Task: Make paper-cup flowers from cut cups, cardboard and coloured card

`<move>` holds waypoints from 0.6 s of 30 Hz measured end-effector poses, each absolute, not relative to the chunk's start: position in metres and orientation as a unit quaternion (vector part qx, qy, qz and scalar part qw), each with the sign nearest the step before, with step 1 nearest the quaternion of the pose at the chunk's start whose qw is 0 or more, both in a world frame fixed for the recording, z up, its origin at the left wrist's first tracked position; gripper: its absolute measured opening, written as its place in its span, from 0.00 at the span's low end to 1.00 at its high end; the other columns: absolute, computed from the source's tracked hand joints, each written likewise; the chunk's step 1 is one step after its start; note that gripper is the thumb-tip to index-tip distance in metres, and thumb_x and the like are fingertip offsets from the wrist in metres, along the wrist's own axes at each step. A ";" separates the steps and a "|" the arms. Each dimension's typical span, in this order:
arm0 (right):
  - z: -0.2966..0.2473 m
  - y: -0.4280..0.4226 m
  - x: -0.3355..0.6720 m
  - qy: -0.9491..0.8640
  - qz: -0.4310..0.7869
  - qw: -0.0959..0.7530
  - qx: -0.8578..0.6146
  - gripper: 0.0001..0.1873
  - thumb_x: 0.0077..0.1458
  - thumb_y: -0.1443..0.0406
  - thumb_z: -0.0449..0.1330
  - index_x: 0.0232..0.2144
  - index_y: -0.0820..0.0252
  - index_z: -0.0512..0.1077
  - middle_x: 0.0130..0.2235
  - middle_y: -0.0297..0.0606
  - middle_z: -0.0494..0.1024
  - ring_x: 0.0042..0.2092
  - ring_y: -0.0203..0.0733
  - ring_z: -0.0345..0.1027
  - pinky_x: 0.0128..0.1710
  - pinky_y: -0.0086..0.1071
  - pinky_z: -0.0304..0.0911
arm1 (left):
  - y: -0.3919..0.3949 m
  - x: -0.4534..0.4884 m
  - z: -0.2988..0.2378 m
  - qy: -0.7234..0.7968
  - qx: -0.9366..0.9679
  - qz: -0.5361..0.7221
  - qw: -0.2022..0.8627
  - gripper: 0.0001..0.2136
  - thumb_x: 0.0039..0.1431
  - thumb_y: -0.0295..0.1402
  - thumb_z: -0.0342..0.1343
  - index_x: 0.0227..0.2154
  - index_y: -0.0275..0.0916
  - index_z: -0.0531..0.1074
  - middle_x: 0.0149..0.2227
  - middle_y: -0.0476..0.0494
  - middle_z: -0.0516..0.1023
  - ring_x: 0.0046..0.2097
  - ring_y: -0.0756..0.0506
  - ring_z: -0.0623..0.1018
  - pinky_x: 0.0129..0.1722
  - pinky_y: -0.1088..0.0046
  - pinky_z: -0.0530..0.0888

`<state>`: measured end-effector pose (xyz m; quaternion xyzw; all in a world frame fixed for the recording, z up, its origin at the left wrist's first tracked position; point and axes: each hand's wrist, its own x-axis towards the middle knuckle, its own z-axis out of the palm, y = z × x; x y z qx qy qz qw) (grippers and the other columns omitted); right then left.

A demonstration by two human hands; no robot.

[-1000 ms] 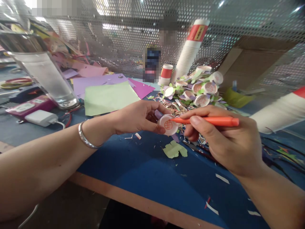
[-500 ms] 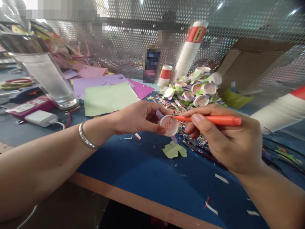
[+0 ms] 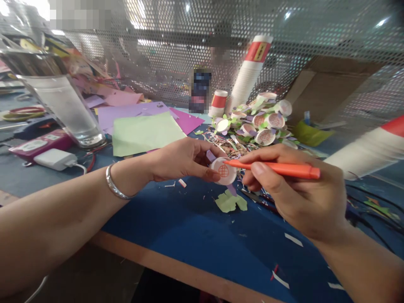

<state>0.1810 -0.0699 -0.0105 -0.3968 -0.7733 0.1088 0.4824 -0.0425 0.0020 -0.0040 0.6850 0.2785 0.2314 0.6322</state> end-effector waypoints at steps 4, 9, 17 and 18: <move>-0.011 -0.070 0.179 -0.777 0.109 0.480 -0.392 0.07 0.63 0.67 0.61 0.40 0.56 0.80 0.33 0.31 0.81 0.30 0.33 0.74 0.29 0.30 0.68 | 0.003 -0.044 -0.006 0.276 0.695 0.217 0.627 0.17 0.53 0.23 0.68 0.47 0.35 0.77 0.34 0.49 0.81 0.33 0.54 0.77 0.35 0.78 0.71; -0.012 -0.069 0.178 -0.787 0.117 0.468 -0.385 0.06 0.64 0.67 0.61 0.40 0.57 0.79 0.32 0.31 0.81 0.30 0.32 0.74 0.31 0.30 0.69 | 0.003 -0.044 -0.008 0.273 0.698 0.202 0.630 0.19 0.53 0.25 0.69 0.50 0.36 0.77 0.36 0.48 0.81 0.35 0.53 0.77 0.35 0.78 0.71; -0.009 -0.070 0.179 -0.790 0.113 0.463 -0.386 0.06 0.64 0.67 0.61 0.40 0.56 0.79 0.33 0.31 0.82 0.31 0.33 0.76 0.34 0.30 0.70 | 0.001 -0.043 -0.006 0.275 0.704 0.211 0.620 0.18 0.53 0.25 0.68 0.48 0.35 0.77 0.35 0.48 0.80 0.35 0.53 0.76 0.34 0.78 0.71; -0.009 -0.070 0.179 -0.790 0.111 0.463 -0.385 0.06 0.63 0.67 0.61 0.39 0.56 0.79 0.33 0.31 0.82 0.30 0.33 0.76 0.33 0.30 0.70 | 0.002 -0.043 -0.006 0.272 0.709 0.212 0.616 0.17 0.54 0.26 0.68 0.48 0.35 0.77 0.35 0.48 0.80 0.34 0.53 0.76 0.34 0.78 0.71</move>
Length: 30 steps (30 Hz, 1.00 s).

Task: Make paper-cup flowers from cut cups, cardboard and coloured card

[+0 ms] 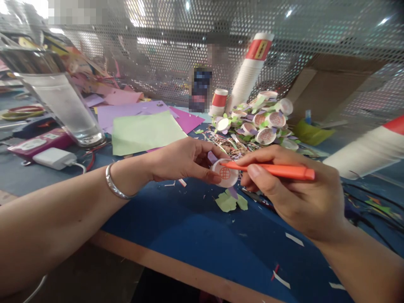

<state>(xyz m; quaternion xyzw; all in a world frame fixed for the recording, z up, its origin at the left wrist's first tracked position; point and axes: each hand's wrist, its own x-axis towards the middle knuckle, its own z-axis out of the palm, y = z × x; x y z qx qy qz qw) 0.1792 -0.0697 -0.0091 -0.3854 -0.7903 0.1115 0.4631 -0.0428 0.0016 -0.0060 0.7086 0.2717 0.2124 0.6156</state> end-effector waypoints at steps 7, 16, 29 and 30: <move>-0.007 -0.070 0.178 -0.793 0.095 0.460 -0.388 0.06 0.62 0.68 0.61 0.38 0.55 0.78 0.33 0.31 0.82 0.30 0.35 0.76 0.32 0.32 0.70 | 0.000 -0.041 -0.001 0.282 0.703 0.229 0.612 0.15 0.53 0.22 0.68 0.44 0.33 0.77 0.28 0.53 0.77 0.27 0.56 0.72 0.29 0.80 0.69; -0.007 -0.071 0.180 -0.795 0.088 0.463 -0.382 0.06 0.62 0.70 0.61 0.38 0.57 0.79 0.32 0.31 0.82 0.28 0.32 0.74 0.28 0.29 0.68 | -0.001 -0.041 0.001 0.277 0.692 0.235 0.623 0.15 0.53 0.19 0.67 0.44 0.32 0.77 0.28 0.55 0.77 0.29 0.56 0.74 0.37 0.77 0.73; -0.010 -0.072 0.178 -0.788 0.095 0.478 -0.376 0.07 0.61 0.70 0.62 0.38 0.56 0.79 0.32 0.31 0.81 0.29 0.34 0.74 0.28 0.29 0.68 | 0.000 -0.040 -0.002 0.287 0.699 0.262 0.600 0.18 0.50 0.20 0.69 0.45 0.34 0.76 0.30 0.53 0.79 0.31 0.55 0.76 0.36 0.78 0.74; -0.010 -0.072 0.178 -0.790 0.095 0.476 -0.376 0.07 0.61 0.70 0.62 0.38 0.56 0.79 0.32 0.31 0.81 0.29 0.33 0.74 0.28 0.29 0.68 | 0.000 -0.040 -0.002 0.288 0.701 0.264 0.597 0.18 0.50 0.21 0.69 0.45 0.34 0.76 0.30 0.53 0.79 0.30 0.55 0.76 0.34 0.79 0.74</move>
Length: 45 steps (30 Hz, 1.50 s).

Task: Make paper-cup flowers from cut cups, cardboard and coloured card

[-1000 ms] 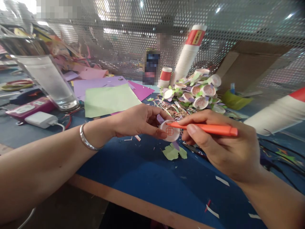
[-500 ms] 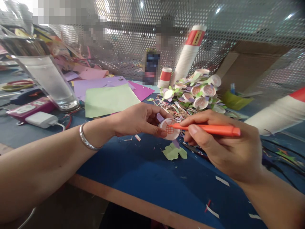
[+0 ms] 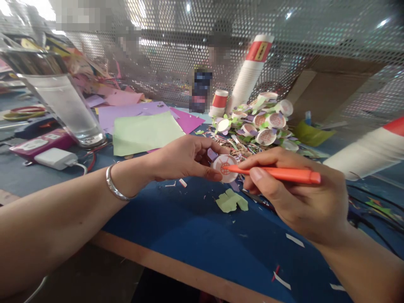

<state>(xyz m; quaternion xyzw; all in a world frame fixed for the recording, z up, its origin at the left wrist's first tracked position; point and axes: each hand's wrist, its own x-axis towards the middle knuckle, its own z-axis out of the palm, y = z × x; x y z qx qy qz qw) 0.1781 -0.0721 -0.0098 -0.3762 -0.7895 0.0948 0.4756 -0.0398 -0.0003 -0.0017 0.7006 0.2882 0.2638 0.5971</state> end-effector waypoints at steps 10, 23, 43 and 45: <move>-0.009 -0.072 0.177 -0.789 0.100 0.476 -0.375 0.07 0.60 0.71 0.62 0.38 0.57 0.79 0.33 0.31 0.82 0.30 0.32 0.75 0.31 0.28 0.70 | 0.000 -0.040 -0.004 0.282 0.711 0.265 0.587 0.20 0.50 0.22 0.69 0.47 0.34 0.74 0.32 0.51 0.81 0.32 0.54 0.78 0.34 0.78 0.74; -0.009 -0.072 0.178 -0.788 0.094 0.475 -0.380 0.07 0.61 0.70 0.61 0.38 0.56 0.79 0.33 0.33 0.82 0.30 0.35 0.76 0.32 0.31 0.71 | 0.003 -0.042 -0.010 0.263 0.733 0.265 0.569 0.24 0.49 0.26 0.71 0.50 0.35 0.73 0.38 0.46 0.82 0.40 0.49 0.82 0.43 0.71 0.78; -0.008 -0.074 0.177 -0.770 0.104 0.500 -0.383 0.08 0.62 0.69 0.61 0.38 0.53 0.80 0.30 0.28 0.80 0.28 0.32 0.74 0.29 0.30 0.69 | 0.002 -0.040 -0.012 0.240 0.747 0.304 0.541 0.24 0.48 0.26 0.71 0.49 0.33 0.72 0.37 0.45 0.80 0.38 0.48 0.82 0.42 0.69 0.81; -0.008 -0.072 0.179 -0.769 0.094 0.502 -0.385 0.08 0.62 0.69 0.61 0.37 0.52 0.80 0.29 0.26 0.79 0.27 0.31 0.73 0.27 0.30 0.68 | 0.003 -0.041 -0.012 0.243 0.751 0.308 0.531 0.25 0.48 0.26 0.71 0.50 0.33 0.72 0.37 0.45 0.80 0.38 0.48 0.82 0.42 0.69 0.81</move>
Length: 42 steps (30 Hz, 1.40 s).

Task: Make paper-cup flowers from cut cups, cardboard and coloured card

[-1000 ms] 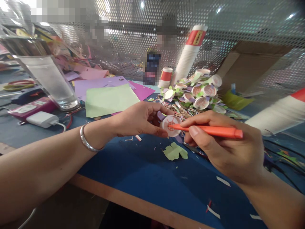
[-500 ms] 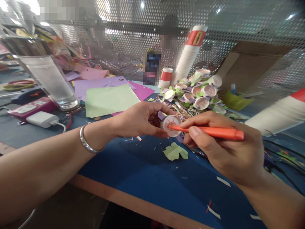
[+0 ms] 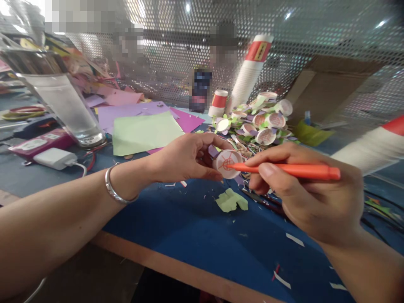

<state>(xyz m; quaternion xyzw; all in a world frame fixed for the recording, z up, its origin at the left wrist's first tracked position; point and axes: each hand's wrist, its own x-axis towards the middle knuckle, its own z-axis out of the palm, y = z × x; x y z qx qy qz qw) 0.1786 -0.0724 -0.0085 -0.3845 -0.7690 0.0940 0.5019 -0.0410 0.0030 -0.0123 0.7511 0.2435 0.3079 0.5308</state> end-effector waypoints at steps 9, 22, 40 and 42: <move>-0.010 -0.071 0.182 -0.782 0.075 0.485 -0.384 0.07 0.62 0.68 0.62 0.37 0.53 0.79 0.30 0.26 0.79 0.27 0.30 0.72 0.29 0.32 0.66 | 0.002 -0.042 -0.010 0.278 0.755 0.307 0.509 0.26 0.49 0.26 0.70 0.52 0.34 0.71 0.41 0.42 0.81 0.41 0.45 0.83 0.43 0.68 0.82; -0.006 -0.071 0.181 -0.798 0.086 0.456 -0.385 0.08 0.62 0.68 0.60 0.36 0.54 0.80 0.26 0.24 0.77 0.25 0.28 0.68 0.25 0.28 0.63 | 0.002 -0.042 -0.010 0.259 0.748 0.338 0.509 0.25 0.49 0.26 0.70 0.51 0.32 0.71 0.40 0.42 0.82 0.40 0.46 0.83 0.44 0.68 0.81; -0.009 -0.068 0.184 -0.763 0.036 0.491 -0.419 0.07 0.62 0.66 0.61 0.35 0.53 0.80 0.27 0.26 0.79 0.25 0.32 0.70 0.24 0.31 0.63 | 0.002 -0.043 -0.011 0.254 0.769 0.331 0.484 0.25 0.49 0.23 0.68 0.51 0.34 0.71 0.42 0.42 0.82 0.42 0.45 0.83 0.42 0.69 0.82; -0.009 -0.068 0.184 -0.767 0.028 0.488 -0.416 0.06 0.62 0.66 0.61 0.34 0.54 0.79 0.27 0.27 0.79 0.25 0.32 0.70 0.24 0.32 0.63 | 0.002 -0.043 -0.010 0.256 0.769 0.330 0.484 0.25 0.49 0.23 0.68 0.52 0.34 0.71 0.41 0.42 0.82 0.41 0.45 0.83 0.41 0.69 0.82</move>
